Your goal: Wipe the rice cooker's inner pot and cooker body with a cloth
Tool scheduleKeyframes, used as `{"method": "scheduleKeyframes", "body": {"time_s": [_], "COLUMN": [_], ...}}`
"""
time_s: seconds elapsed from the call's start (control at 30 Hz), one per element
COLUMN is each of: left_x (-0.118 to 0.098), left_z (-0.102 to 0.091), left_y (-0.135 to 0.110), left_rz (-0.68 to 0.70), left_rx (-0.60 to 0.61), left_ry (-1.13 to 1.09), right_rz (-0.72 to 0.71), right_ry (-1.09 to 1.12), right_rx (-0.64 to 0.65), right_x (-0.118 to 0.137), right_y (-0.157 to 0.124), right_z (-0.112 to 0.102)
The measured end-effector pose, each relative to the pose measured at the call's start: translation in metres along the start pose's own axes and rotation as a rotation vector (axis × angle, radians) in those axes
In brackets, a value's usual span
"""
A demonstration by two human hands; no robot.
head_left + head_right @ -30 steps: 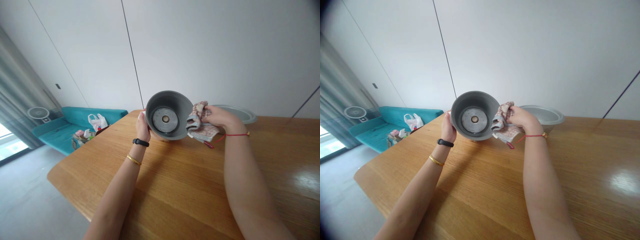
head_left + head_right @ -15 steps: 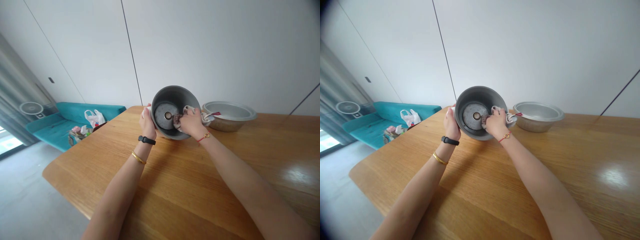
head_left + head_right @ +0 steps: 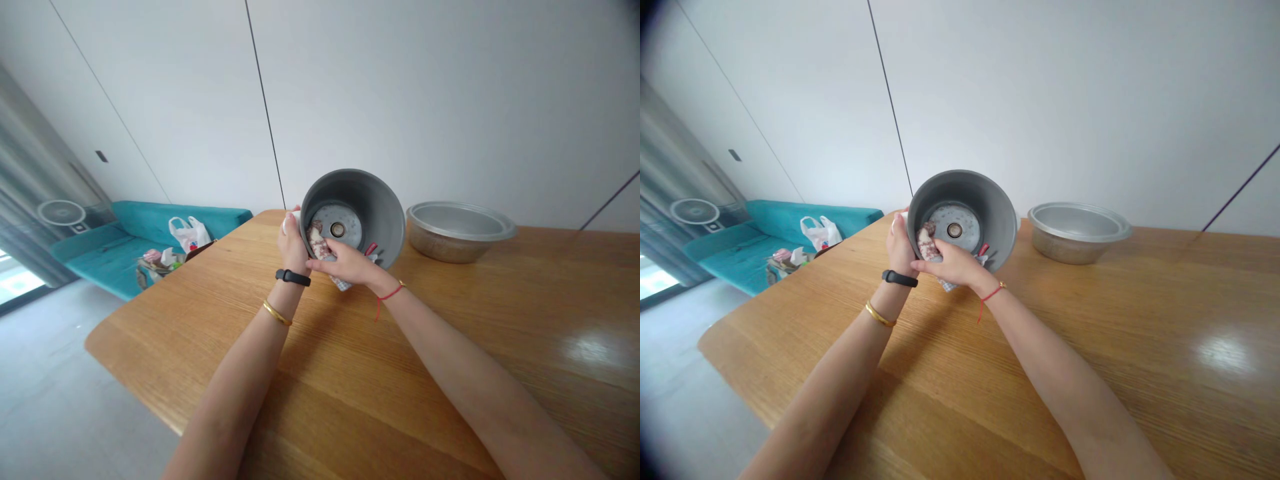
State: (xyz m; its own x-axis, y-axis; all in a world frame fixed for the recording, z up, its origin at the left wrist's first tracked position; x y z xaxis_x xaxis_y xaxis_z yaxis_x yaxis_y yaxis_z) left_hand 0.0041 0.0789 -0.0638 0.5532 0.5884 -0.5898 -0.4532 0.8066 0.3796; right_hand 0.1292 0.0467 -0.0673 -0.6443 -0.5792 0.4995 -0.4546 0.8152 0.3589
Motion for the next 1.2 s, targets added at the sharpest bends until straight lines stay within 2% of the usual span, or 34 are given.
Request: {"method": "scheduleKeyframes", "body": {"time_s": [0.2,0.33,0.5,0.67,0.77,0.93,1.2], "left_x": [0.003,0.006,0.010,0.019,0.023,0.021,0.011], "left_z": [0.000,0.001,0.006,0.002,-0.002,-0.004,-0.004], "left_y": [0.004,0.005,-0.001,-0.006,-0.008,-0.007,-0.007], "left_rz": [-0.033,-0.084,-0.179,-0.281,-0.313,-0.317,-0.329], "left_rx": [0.072,0.146,0.181,0.093,0.029,0.014,-0.017], "left_ry": [-0.021,0.012,0.079,0.111,0.121,0.154,0.249], "right_rz": [-0.025,-0.004,0.038,0.017,0.005,-0.030,0.045], "right_ry": [-0.541,-0.678,-0.733,-0.770,-0.753,-0.699,-0.603], "right_rx": [-0.004,0.012,0.051,0.118,0.127,0.133,0.249], "right_x": [0.016,0.015,0.004,-0.003,-0.006,-0.007,-0.023], "right_y": [-0.015,-0.020,-0.024,-0.016,-0.011,-0.005,0.015], "right_z": [-0.015,-0.027,-0.050,-0.065,-0.069,-0.071,-0.076]}}
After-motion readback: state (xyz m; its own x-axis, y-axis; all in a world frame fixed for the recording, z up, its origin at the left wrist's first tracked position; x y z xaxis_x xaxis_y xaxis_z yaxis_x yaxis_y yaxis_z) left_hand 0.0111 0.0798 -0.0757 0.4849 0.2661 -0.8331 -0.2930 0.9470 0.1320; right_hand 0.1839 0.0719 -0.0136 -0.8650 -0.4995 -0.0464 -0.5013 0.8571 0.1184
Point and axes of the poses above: each hand's wrist, its own y-axis towards the middle knuckle, its own z-axis out of the palm, x = y × z, the point moved 6 cm from there along y, towards the middle knuckle, and after that the axes turned 12 degrees about -y, right-handed, at the moved point
